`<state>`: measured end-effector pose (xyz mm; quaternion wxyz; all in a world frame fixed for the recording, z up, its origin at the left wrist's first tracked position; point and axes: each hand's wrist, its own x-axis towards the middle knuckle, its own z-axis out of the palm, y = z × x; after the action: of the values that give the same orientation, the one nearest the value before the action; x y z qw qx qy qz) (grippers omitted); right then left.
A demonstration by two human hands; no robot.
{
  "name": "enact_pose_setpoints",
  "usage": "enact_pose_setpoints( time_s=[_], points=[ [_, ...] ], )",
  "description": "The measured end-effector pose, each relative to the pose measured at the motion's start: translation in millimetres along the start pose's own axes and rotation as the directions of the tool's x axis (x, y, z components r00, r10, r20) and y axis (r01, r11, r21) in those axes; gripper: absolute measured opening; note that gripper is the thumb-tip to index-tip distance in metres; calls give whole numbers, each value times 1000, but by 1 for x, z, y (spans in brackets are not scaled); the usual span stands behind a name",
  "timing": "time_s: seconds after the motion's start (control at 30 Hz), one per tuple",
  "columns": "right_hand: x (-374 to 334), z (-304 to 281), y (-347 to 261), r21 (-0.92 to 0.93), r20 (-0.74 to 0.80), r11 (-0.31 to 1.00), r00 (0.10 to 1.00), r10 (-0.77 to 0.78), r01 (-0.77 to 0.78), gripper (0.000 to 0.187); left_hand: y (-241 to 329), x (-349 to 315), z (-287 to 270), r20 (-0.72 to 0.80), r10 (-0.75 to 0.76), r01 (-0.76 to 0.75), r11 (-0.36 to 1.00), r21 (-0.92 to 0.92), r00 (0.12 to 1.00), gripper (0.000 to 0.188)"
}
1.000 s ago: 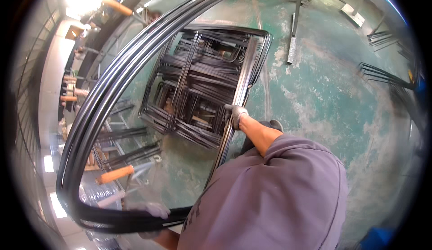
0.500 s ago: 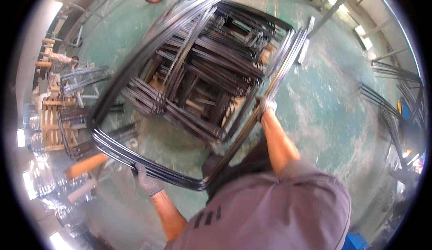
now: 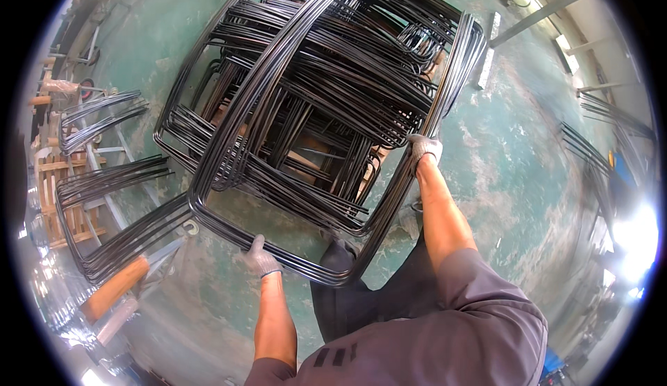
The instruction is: The person picks up bundles of bent metal frames from a rack and stacks them onto a wooden pallet on the floor. The person repeatedly lifts the frames, aligns them, and places them in a growing pile, wearing gloves for protection.
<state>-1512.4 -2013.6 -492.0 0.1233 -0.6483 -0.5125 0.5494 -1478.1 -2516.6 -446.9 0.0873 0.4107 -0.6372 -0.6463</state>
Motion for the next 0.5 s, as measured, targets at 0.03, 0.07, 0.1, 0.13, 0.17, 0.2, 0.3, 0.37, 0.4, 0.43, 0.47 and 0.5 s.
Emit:
enact_pose_setpoints(
  time_s=[0.03,0.07,0.1,0.13,0.17,0.2,0.3,0.37,0.4,0.43,0.47,0.5],
  points=[
    [5,5,5,-13,-24,1000,1000,-16,16,19,-8,2,8,-10,-50,50,999,10,999,60],
    [11,9,9,-27,-47,999,998,-33,32,19,-15,4,13,-20,-100,100,995,19,995,62],
    [17,13,14,-40,-70,998,996,-50,48,20,-24,10,15,-8,-109,109,994,22,994,59],
    [18,19,16,-38,-41,999,999,-15,14,21,-40,21,14,-2,-116,116,993,21,993,57],
    [27,23,23,-41,-40,999,999,3,-4,23,-54,32,16,12,-122,122,992,22,992,55],
    [37,27,29,-44,-38,999,999,21,-23,26,-67,40,17,0,-112,112,993,29,994,53],
    [74,36,64,-116,-68,989,994,83,-90,31,-66,49,49,5,-266,256,934,248,964,57],
    [76,48,73,-190,-115,977,990,80,-101,30,-94,62,42,66,-203,173,933,316,977,61],
    [79,50,78,-203,-117,975,991,66,-88,30,-101,64,43,108,-194,143,921,363,975,62],
    [88,50,90,-208,-154,978,988,-3,-29,25,-108,66,46,159,-188,108,905,413,969,63],
    [104,50,107,-277,-165,960,983,-82,34,25,-119,71,36,206,-209,119,919,377,956,65],
    [126,47,125,-349,-179,933,970,-162,91,25,-122,73,34,216,-265,158,896,414,940,64]
  ],
)
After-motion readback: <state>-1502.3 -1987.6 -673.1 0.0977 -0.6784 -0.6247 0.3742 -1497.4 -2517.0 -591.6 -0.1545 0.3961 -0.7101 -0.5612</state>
